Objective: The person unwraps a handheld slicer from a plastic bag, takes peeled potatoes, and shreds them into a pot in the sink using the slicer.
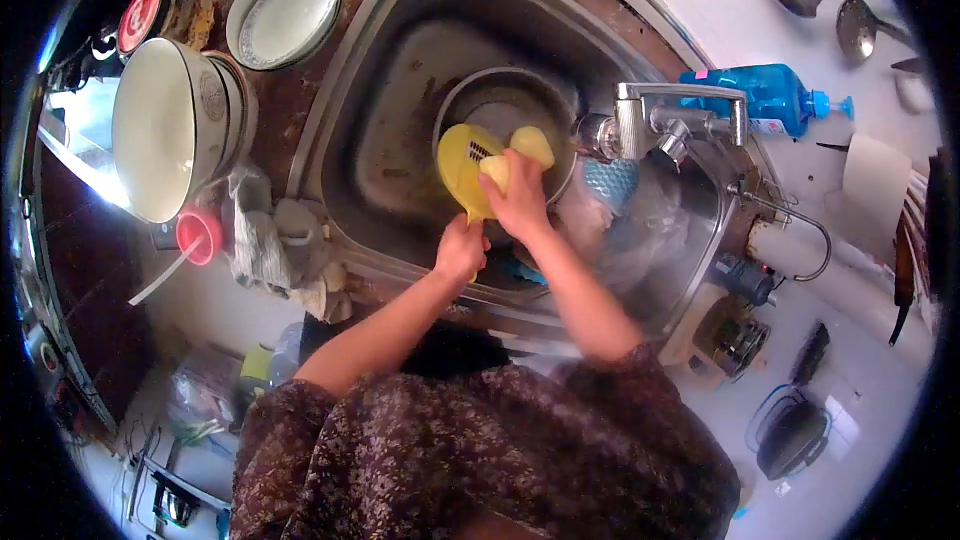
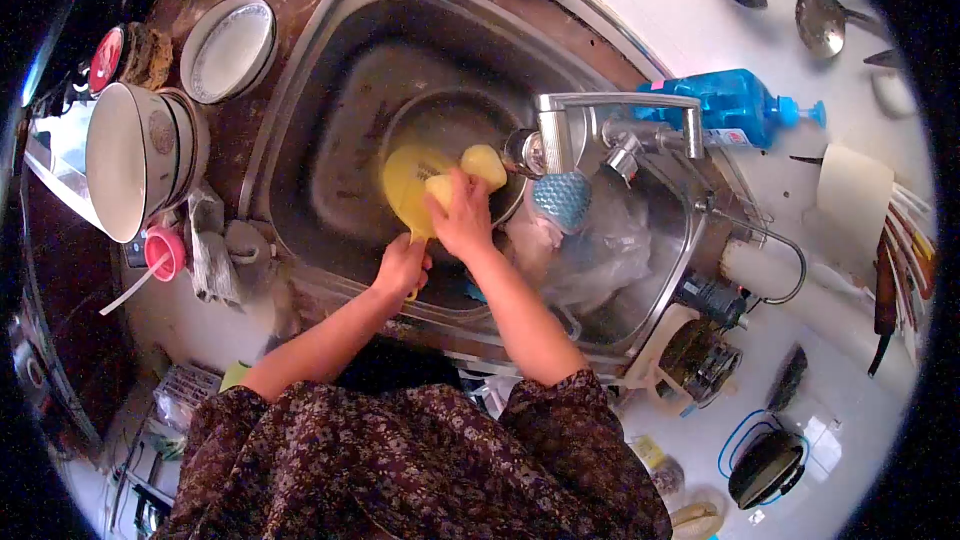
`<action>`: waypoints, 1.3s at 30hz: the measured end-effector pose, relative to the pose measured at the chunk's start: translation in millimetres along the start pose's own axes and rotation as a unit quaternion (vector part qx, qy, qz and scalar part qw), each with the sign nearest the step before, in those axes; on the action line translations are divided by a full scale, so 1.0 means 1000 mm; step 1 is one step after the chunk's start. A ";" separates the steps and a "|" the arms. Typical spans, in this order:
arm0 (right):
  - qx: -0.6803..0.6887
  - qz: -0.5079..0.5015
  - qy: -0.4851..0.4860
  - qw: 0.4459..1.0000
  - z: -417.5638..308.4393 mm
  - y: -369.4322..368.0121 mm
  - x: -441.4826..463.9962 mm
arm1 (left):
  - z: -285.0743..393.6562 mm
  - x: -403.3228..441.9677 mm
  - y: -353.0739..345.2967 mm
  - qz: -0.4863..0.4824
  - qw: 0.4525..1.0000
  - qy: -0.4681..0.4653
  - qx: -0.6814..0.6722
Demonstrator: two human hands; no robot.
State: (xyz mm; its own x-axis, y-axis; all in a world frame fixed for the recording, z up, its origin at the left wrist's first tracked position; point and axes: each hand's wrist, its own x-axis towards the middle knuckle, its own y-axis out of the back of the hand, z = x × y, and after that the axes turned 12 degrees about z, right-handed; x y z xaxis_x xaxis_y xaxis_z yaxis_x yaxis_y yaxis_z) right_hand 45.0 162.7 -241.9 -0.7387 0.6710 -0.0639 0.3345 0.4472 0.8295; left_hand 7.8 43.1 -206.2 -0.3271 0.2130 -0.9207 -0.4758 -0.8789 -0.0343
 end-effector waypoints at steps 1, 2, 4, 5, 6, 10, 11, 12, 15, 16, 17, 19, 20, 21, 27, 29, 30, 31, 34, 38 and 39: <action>-0.001 -0.003 0.001 1.000 -0.002 -0.001 0.001 | -0.003 0.003 -0.001 -0.001 1.000 -0.013 0.001; -0.013 0.002 0.028 1.000 -0.005 -0.002 0.002 | -0.006 0.005 -0.001 -0.003 1.000 -0.026 0.003; -0.023 0.004 0.056 0.998 -0.007 -0.008 0.008 | -0.007 0.008 0.000 0.004 0.999 -0.032 0.019; -0.033 0.006 0.030 0.999 -0.008 -0.011 0.011 | -0.008 0.009 0.001 0.008 0.999 -0.037 0.039; -0.045 0.007 0.004 0.999 -0.009 -0.014 0.014 | -0.012 0.012 0.000 0.008 0.999 -0.036 0.038; -0.069 0.054 -0.009 0.996 -0.011 -0.027 0.018 | -0.031 0.029 -0.006 0.044 0.984 -0.119 0.122; -0.065 0.063 -0.025 0.996 -0.011 -0.030 0.019 | -0.035 0.032 -0.006 0.046 0.983 -0.126 0.123; -0.060 0.073 -0.041 0.995 -0.011 -0.033 0.020 | -0.038 0.035 -0.005 0.046 0.983 -0.125 0.123; -0.061 0.093 -0.055 0.992 -0.012 -0.040 0.028 | -0.042 0.042 -0.004 0.054 0.972 -0.181 0.140; -0.061 0.094 -0.057 0.992 -0.010 -0.045 0.030 | -0.041 0.043 -0.005 0.075 0.969 -0.184 0.145; -0.063 0.096 -0.065 0.991 -0.007 -0.052 0.031 | -0.040 0.043 -0.005 0.096 0.966 -0.187 0.150; -0.064 0.101 -0.072 0.990 0.000 -0.060 0.040 | -0.038 0.041 -0.001 0.095 0.938 -0.250 0.219; -0.084 0.095 -0.077 0.989 0.001 -0.063 0.045 | -0.038 0.038 0.002 0.094 0.903 -0.308 0.285; -0.102 0.088 -0.082 0.987 0.000 -0.068 0.049 | -0.038 0.035 0.003 0.096 0.901 -0.309 0.288; -0.226 0.130 -0.045 0.964 0.010 -0.094 0.070 | -0.036 0.025 -0.002 0.078 0.976 -0.147 0.140; -0.145 0.077 -0.101 0.981 0.005 -0.082 0.079 | -0.027 0.022 0.000 0.069 0.978 -0.138 0.140; -0.061 0.023 -0.160 0.985 0.001 -0.074 0.082 | -0.024 0.022 0.001 0.061 0.979 -0.128 0.144; -0.064 0.021 -0.156 0.985 0.002 -0.066 0.081 | -0.024 0.023 0.001 0.061 0.980 -0.127 0.139; 0.054 -0.064 -0.036 0.996 -0.002 -0.040 0.050 | -0.025 0.023 -0.002 0.066 0.983 -0.114 0.128; -0.070 0.006 -0.017 0.997 -0.035 -0.024 0.012 | -0.027 0.025 -0.001 0.063 0.981 -0.132 0.124; -0.121 0.023 0.000 0.992 -0.039 -0.024 0.011 | -0.029 0.027 -0.001 0.058 0.981 -0.142 0.122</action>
State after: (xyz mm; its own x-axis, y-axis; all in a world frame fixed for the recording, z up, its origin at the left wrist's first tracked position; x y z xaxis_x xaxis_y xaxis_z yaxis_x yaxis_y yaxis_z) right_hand 5.8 136.7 -241.2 -0.7264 0.6869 -0.0234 0.2165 0.2610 0.9407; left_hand 22.6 37.3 -242.2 -0.5882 0.2595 -0.7659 -0.5921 -0.7833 0.1894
